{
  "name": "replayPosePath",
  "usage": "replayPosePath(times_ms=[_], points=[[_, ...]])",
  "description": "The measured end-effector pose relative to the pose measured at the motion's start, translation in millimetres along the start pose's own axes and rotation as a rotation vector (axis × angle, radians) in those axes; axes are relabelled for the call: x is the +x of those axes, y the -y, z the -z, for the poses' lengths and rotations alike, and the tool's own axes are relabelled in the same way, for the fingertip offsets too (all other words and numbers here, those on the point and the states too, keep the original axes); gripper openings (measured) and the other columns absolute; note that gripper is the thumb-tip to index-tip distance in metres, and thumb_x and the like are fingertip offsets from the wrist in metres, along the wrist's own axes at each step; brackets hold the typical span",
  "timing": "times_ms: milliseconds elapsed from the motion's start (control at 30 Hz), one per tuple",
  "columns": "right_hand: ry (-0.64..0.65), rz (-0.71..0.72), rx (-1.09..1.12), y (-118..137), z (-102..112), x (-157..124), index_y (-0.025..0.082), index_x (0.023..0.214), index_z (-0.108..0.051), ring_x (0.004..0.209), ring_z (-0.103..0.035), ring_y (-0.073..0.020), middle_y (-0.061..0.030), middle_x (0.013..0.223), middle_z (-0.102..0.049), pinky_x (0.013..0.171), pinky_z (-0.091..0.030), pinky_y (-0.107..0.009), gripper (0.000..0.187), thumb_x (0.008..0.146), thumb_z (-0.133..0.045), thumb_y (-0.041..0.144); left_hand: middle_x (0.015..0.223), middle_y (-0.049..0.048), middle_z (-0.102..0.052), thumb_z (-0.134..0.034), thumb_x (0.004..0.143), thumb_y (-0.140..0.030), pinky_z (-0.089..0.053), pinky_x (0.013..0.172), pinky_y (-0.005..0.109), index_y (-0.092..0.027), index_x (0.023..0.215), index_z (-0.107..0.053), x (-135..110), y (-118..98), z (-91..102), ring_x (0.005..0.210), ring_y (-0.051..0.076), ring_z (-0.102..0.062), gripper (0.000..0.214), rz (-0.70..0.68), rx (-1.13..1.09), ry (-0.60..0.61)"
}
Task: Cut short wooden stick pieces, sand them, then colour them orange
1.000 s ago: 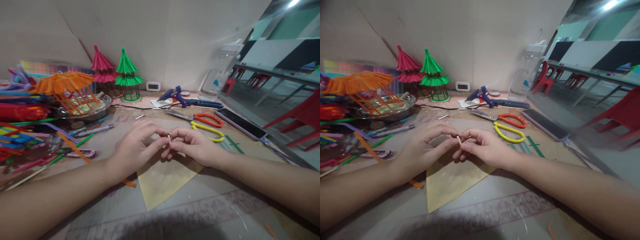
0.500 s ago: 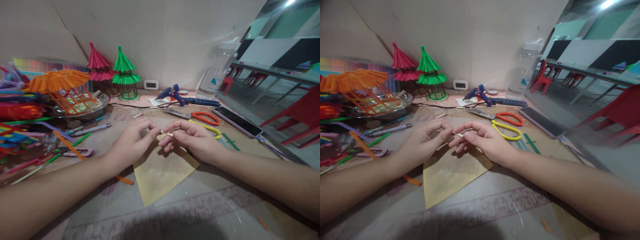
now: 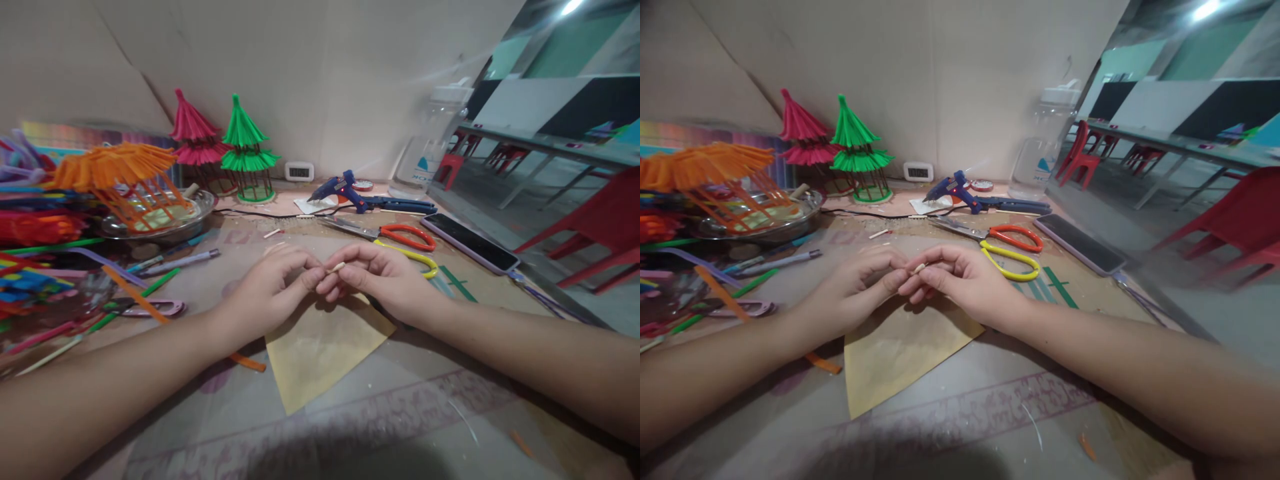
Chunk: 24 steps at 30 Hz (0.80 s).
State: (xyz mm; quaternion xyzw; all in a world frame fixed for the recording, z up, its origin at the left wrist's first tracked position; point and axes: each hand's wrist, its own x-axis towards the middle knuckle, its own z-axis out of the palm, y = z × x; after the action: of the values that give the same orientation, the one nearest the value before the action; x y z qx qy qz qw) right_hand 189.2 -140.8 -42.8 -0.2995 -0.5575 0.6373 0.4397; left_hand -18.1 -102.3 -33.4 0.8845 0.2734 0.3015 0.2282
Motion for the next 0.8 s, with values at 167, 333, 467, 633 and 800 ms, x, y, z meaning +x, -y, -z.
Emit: replayPosePath(times_ms=[167, 333, 467, 633, 800], points=[[0.007, 0.019, -0.061, 1.8, 0.5, 0.8, 0.018, 0.096, -0.066, 0.067, -0.072, -0.0131, 0.0000, 0.075, -0.075, 0.070, -0.060, -0.028, 0.027, 0.089, -0.073, 0.042, 0.083, 0.0002, -0.070, -0.053, 0.100, -0.032, -0.042, 0.080, 0.032, -0.022, 0.085, -0.069, -1.2, 0.8, -2.4, 0.082, 0.017, -0.062, 0.024, -0.069, 0.000, 0.003], [0.007, 0.017, -0.090, 1.8, 1.0, 1.4, 0.017, 0.095, -0.065, 0.061, -0.068, -0.0115, 0.0014, 0.068, -0.071, 0.063, -0.056, -0.025, 0.031, 0.089, -0.073, 0.046, 0.079, -0.0006, -0.067, -0.050, 0.101, -0.029, -0.039, 0.082, 0.033, -0.020, 0.083, -0.067, -1.2, 0.2, -2.0, 0.079, 0.016, -0.060, 0.026, -0.143, 0.036, 0.034], [-0.014, 0.010, -0.084, 0.2, 2.8, 2.6, 0.017, 0.092, -0.066, 0.057, -0.064, -0.0096, 0.0030, 0.063, -0.068, 0.058, -0.052, -0.022, 0.033, 0.087, -0.075, 0.048, 0.083, 0.0005, -0.069, -0.051, 0.101, -0.030, -0.040, 0.083, 0.034, -0.020, 0.087, -0.069, -1.8, -1.4, -1.5, 0.082, 0.016, -0.061, 0.025, -0.166, 0.044, 0.038], [-0.012, 0.024, -0.074, -0.2, 4.0, 4.0, 0.017, 0.090, -0.067, 0.057, -0.062, -0.0093, 0.0027, 0.064, -0.067, 0.056, -0.050, -0.022, 0.033, 0.085, -0.077, 0.048, 0.083, -0.0001, -0.072, -0.059, 0.098, -0.033, -0.042, 0.082, 0.033, -0.022, 0.086, -0.071, -2.6, -2.2, -4.3, 0.082, 0.016, -0.063, 0.020, -0.161, 0.006, -0.024], [0.002, 0.021, -0.087, 0.3, 3.6, 3.9, 0.017, 0.088, -0.068, 0.060, -0.063, -0.0102, 0.0017, 0.067, -0.069, 0.059, -0.051, -0.023, 0.032, 0.083, -0.079, 0.047, 0.083, -0.0002, -0.073, -0.062, 0.096, -0.035, -0.043, 0.082, 0.033, -0.022, 0.085, -0.071, -2.3, -0.1, -5.8, 0.082, 0.016, -0.064, 0.020, -0.125, 0.024, -0.018]])
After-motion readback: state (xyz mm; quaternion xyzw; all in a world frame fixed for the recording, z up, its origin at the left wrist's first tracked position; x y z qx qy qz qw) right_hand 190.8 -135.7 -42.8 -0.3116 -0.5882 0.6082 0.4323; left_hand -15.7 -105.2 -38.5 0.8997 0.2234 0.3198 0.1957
